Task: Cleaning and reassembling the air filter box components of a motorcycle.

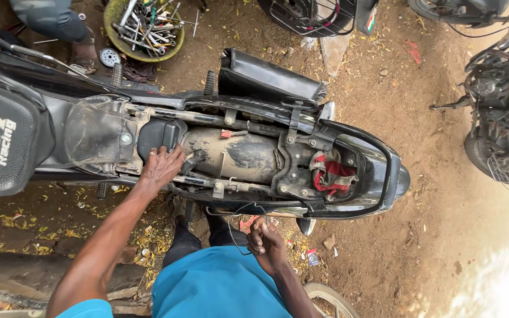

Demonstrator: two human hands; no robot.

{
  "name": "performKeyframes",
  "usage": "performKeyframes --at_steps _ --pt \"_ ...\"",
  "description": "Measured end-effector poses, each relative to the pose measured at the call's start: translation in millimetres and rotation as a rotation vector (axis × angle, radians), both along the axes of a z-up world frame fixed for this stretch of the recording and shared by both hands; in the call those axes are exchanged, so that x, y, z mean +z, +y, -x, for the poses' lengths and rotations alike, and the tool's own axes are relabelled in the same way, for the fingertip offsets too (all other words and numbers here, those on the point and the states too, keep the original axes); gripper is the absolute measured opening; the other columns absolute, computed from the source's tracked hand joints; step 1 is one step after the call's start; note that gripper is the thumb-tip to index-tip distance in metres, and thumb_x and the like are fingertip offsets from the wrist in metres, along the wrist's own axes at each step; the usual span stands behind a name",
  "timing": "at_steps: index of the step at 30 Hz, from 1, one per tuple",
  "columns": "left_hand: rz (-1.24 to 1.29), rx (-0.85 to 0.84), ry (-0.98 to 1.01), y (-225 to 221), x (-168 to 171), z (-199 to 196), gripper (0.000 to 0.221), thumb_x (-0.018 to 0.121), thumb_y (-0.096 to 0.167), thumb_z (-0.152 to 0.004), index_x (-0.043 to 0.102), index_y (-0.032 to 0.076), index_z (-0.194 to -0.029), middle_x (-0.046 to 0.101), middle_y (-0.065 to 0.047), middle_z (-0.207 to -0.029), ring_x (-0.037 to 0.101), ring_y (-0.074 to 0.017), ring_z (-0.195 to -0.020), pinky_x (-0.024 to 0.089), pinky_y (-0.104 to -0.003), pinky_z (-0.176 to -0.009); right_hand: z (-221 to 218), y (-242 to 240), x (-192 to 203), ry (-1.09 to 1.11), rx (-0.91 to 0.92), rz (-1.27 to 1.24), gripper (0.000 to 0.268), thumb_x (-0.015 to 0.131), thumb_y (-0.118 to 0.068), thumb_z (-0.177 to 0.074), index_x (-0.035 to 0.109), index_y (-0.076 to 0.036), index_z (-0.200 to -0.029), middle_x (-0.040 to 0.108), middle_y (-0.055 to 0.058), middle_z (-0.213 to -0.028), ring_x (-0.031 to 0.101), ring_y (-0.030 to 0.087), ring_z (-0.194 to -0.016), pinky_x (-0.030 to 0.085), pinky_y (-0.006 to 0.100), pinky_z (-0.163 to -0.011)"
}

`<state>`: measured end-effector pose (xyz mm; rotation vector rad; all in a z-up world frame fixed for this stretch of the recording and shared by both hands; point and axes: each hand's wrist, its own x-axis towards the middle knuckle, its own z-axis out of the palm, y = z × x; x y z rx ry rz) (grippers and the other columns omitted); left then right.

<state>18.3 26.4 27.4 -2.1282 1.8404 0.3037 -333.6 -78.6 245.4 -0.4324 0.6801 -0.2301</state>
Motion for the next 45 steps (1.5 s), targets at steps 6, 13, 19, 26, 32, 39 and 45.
performKeyframes --at_steps 6,13,19,26,32,39,45 --pt "-0.031 0.028 0.029 -5 -10 8 0.040 0.055 0.020 -0.102 0.054 0.012 -0.141 0.045 -0.006 -0.158 0.063 -0.0218 -0.092 0.056 -0.034 -0.068 1 2 -5 -0.005 0.017 0.001 0.022 0.050 -0.030 -0.108 0.056 -0.009 -0.102 0.047 -0.001 -0.065 0.037 0.007 -0.052 0.030 0.023 -0.048" --pt "-0.068 -0.035 -0.070 -21 -23 23 0.058 0.061 0.029 -0.096 0.046 0.007 -0.148 0.043 -0.011 -0.155 0.061 -0.0204 -0.091 0.053 -0.029 -0.062 3 4 -9 -0.018 0.008 0.004 0.022 0.052 -0.030 -0.108 0.056 -0.010 -0.101 0.047 -0.002 -0.066 0.039 0.006 -0.052 0.030 0.022 -0.048" --pt "-0.090 -0.002 -0.093 -21 -15 26 0.053 0.060 0.030 -0.101 0.049 0.007 -0.147 0.044 -0.012 -0.156 0.057 -0.0165 -0.080 0.047 -0.027 -0.057 -1 4 -6 -0.030 0.010 -0.001 0.022 0.052 -0.030 -0.107 0.056 -0.009 -0.102 0.048 -0.002 -0.066 0.040 0.007 -0.052 0.031 0.023 -0.048" --pt "-0.040 0.021 -0.085 -18 -7 32 0.057 0.063 0.026 -0.095 0.047 0.010 -0.148 0.041 -0.009 -0.158 0.058 -0.0186 -0.087 0.051 -0.031 -0.065 -4 3 -9 -0.010 0.021 -0.008 0.021 0.055 -0.029 -0.106 0.057 -0.009 -0.100 0.048 -0.002 -0.065 0.040 0.006 -0.052 0.031 0.023 -0.048" --pt "0.219 0.508 0.276 13 110 81 0.035 0.066 0.030 -0.089 0.064 0.012 -0.118 0.061 -0.008 -0.128 0.062 -0.0192 -0.101 0.053 -0.041 -0.087 -46 16 -17 0.240 0.453 0.428 0.025 0.056 -0.030 -0.109 0.065 -0.008 -0.100 0.051 -0.001 -0.067 0.043 0.009 -0.056 0.035 0.027 -0.050" --pt "0.370 1.352 1.760 99 154 149 0.034 0.061 0.036 -0.102 0.078 0.007 -0.098 0.065 -0.002 -0.083 0.058 -0.0110 -0.075 0.049 -0.030 -0.066 -115 73 -7 0.334 1.118 1.434 0.025 0.062 -0.028 -0.104 0.067 -0.006 -0.112 0.068 0.018 -0.082 0.067 0.037 -0.074 0.052 0.048 -0.069" --pt "1.225 1.692 1.987 140 170 139 0.022 0.057 0.021 -0.101 0.067 0.003 -0.092 0.069 -0.008 -0.085 0.069 -0.0180 -0.078 0.060 -0.036 -0.074 -141 58 -19 0.177 0.629 1.824 0.016 0.069 -0.027 -0.093 0.070 -0.014 -0.103 0.073 0.013 -0.096 0.069 0.034 -0.087 0.057 0.046 -0.075"
